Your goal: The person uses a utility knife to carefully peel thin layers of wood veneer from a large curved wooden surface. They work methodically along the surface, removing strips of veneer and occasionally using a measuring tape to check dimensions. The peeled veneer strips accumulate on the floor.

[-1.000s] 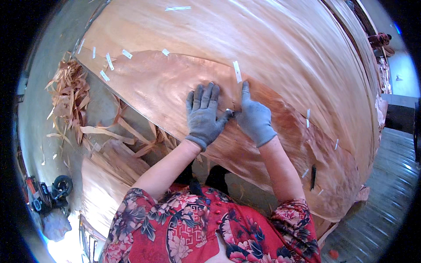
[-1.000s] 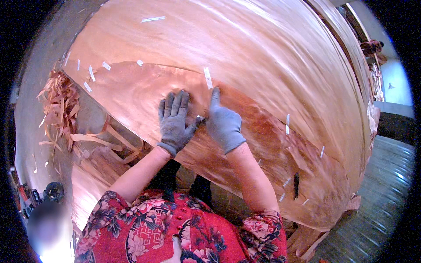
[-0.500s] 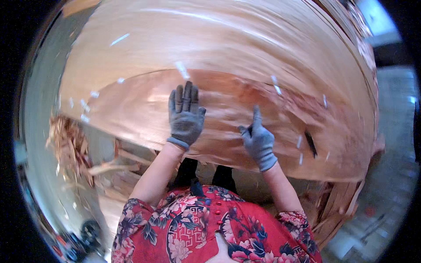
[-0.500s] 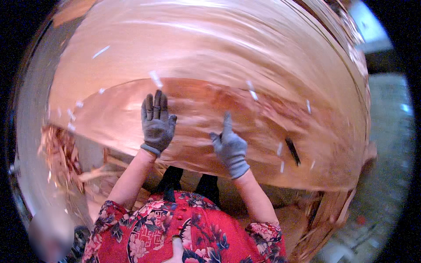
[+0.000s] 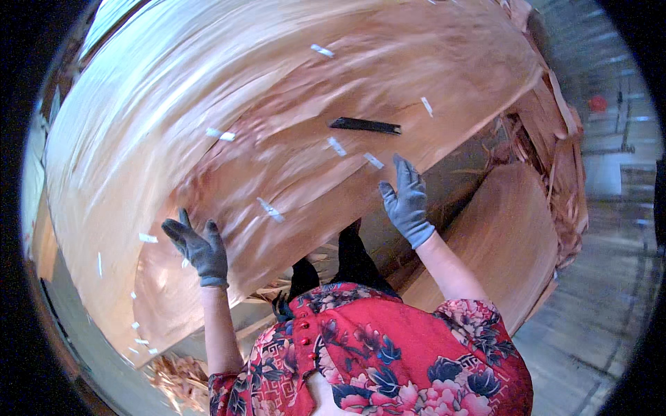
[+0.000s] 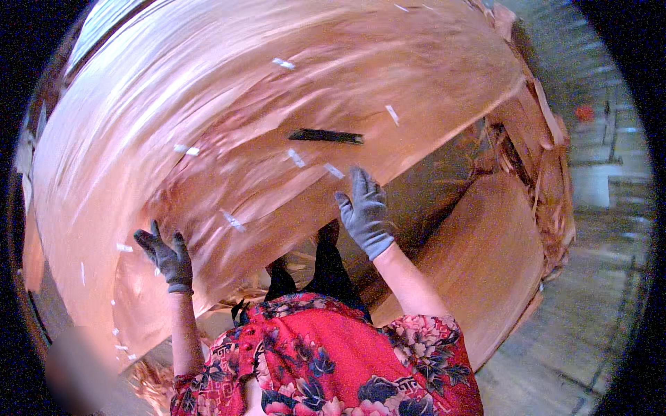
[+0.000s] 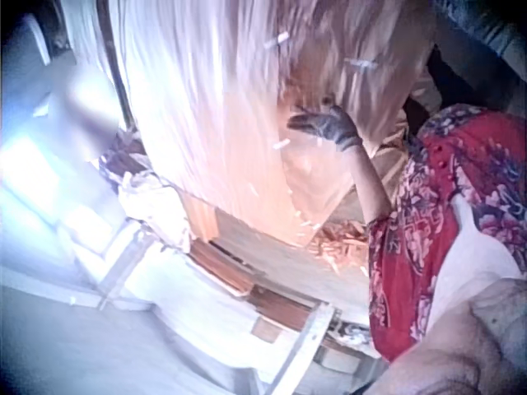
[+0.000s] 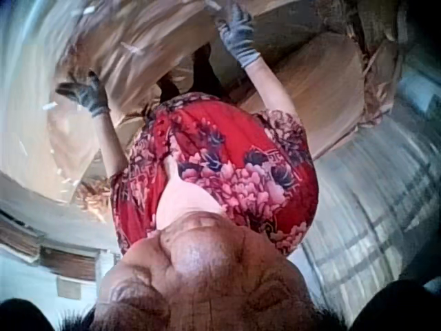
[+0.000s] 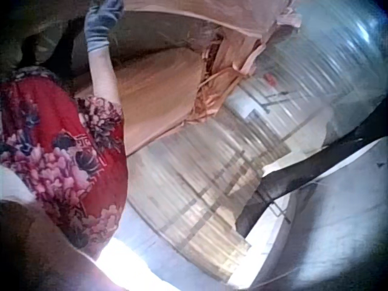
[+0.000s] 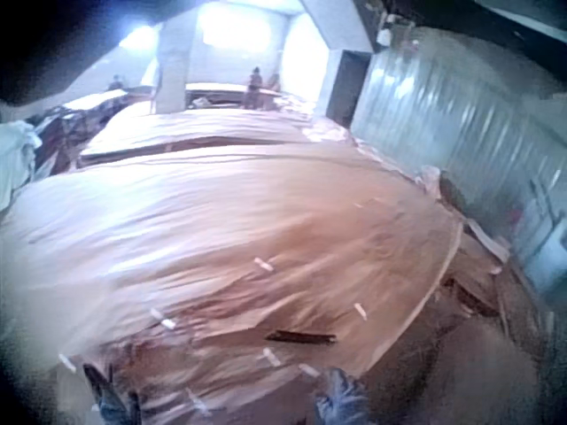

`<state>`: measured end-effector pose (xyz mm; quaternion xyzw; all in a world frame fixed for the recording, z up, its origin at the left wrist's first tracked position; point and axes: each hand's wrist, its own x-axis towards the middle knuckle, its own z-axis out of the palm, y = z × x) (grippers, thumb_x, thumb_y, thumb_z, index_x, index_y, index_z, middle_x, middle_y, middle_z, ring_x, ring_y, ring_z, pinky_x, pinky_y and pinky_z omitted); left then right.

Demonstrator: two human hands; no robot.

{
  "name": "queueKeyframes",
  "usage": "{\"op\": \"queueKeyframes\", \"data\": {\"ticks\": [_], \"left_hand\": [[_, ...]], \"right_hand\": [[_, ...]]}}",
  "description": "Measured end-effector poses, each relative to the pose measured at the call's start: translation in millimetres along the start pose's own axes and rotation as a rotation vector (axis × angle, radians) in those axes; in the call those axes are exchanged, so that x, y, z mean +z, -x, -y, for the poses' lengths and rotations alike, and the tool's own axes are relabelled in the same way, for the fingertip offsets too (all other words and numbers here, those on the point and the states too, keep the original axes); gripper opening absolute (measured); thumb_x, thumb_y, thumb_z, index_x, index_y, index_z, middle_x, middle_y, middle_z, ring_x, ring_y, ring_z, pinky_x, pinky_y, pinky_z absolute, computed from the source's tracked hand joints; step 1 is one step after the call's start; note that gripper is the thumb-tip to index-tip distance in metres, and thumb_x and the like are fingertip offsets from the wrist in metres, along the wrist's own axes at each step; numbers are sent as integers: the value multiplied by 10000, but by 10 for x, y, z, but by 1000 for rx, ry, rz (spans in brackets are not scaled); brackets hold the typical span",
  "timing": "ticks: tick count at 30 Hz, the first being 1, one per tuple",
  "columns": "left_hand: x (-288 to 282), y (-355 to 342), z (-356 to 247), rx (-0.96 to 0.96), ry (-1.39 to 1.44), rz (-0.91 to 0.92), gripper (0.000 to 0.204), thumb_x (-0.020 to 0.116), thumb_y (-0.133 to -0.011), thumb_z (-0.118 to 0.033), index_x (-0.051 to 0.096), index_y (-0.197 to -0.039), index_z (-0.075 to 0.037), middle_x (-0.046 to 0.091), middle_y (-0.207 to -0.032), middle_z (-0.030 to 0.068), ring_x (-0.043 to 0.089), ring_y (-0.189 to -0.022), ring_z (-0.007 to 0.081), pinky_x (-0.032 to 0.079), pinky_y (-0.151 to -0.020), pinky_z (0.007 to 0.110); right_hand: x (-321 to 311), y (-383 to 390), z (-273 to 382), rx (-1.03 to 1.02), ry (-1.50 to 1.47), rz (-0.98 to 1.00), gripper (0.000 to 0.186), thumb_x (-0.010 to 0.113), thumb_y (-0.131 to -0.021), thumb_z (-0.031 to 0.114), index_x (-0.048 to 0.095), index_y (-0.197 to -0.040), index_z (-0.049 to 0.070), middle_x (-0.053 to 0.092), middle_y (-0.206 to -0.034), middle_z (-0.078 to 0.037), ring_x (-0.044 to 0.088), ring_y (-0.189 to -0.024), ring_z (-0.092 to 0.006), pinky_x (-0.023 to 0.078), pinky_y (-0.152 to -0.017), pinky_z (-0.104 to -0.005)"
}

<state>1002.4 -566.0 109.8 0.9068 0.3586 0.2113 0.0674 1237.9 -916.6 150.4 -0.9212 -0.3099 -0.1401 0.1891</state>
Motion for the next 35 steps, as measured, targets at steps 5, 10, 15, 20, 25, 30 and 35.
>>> {"op": "queueKeyframes", "data": {"ticks": [5,10,15,20,25,30,35], "left_hand": [[318,-543,-780,119,33,6,796,534,-880,-397,144,-1438,16,59,-1480,299,29,-1390,415,55,-1127,460],[495,-736,-1145,121,-214,237,830,516,-851,-411,145,-1414,74,144,-1474,276,101,-1375,425,79,-1128,466],[595,-717,-1045,188,-216,156,837,522,-828,-413,164,-1409,72,167,-1474,259,119,-1375,414,85,-1128,475],[502,-710,-1005,119,-176,190,822,513,-818,-410,189,-1405,64,181,-1475,248,126,-1380,399,77,-1126,483],[530,-769,-1105,133,-104,160,820,604,-751,-352,252,-1393,18,239,-1444,260,182,-1355,424,116,-1108,517],[483,-772,-1139,118,-80,157,818,614,-743,-353,269,-1383,21,248,-1442,258,197,-1351,427,133,-1100,529],[501,-788,-1086,86,-67,193,800,591,-765,-407,292,-1376,15,250,-1440,263,196,-1353,427,129,-1106,527]], "right_hand": [[-264,-15,-399,130,0,-43,619,592,-852,299,357,-1337,-6,432,-1323,-202,417,-1217,-356,345,-979,-450],[-242,-247,-431,37,-30,-111,613,590,-849,294,372,-1343,3,424,-1341,-195,415,-1223,-353,319,-1003,-460],[106,-835,-521,-12,-62,-92,632,588,-846,340,384,-1346,11,410,-1356,-195,407,-1230,-353,301,-1022,-457],[367,-1624,-1144,-2,-104,-266,678,545,-862,396,321,-1376,15,374,-1390,-193,347,-1281,-359,262,-1045,-468],[687,-1743,-1514,51,282,139,692,455,-891,466,271,-1418,55,249,-1474,-161,229,-1358,-334,152,-1079,-527],[874,-2005,-1320,-142,21,30,739,387,-896,532,214,-1449,73,181,-1510,-138,160,-1391,-321,98,-1087,-528],[1104,-2972,-270,-435,16,-5,731,415,-907,494,180,-1456,72,172,-1512,-143,149,-1397,-302,83,-1108,-468]]}}
